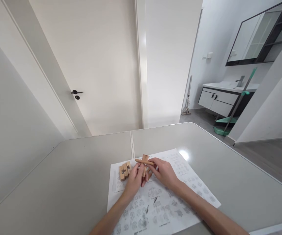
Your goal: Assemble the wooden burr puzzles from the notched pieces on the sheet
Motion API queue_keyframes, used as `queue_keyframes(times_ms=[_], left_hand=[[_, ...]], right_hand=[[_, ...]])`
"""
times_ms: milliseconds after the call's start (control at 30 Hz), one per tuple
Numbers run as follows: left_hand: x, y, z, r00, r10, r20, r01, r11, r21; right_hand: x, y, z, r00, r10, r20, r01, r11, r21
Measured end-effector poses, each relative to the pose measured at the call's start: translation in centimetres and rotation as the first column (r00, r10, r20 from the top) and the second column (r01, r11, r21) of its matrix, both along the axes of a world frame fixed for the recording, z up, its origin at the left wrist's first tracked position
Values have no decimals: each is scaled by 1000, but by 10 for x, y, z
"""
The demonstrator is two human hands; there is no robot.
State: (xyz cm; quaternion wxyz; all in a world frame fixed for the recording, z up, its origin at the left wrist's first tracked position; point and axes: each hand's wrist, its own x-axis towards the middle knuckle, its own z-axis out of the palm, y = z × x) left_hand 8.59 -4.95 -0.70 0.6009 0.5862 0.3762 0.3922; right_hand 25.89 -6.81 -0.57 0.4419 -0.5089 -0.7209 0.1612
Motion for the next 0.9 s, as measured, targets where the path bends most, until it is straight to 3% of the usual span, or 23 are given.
queue_keyframes(times_ms=[333,900], left_hand=[[0,-3,3,1000,7,-30,-7,1000,16],[0,-2,4,1000,-4,-13,4,1000,-13]], right_hand=[[2,4,-11,993,-12,113,6,999,53],[5,8,-5,998,47,32,-48,999,17]])
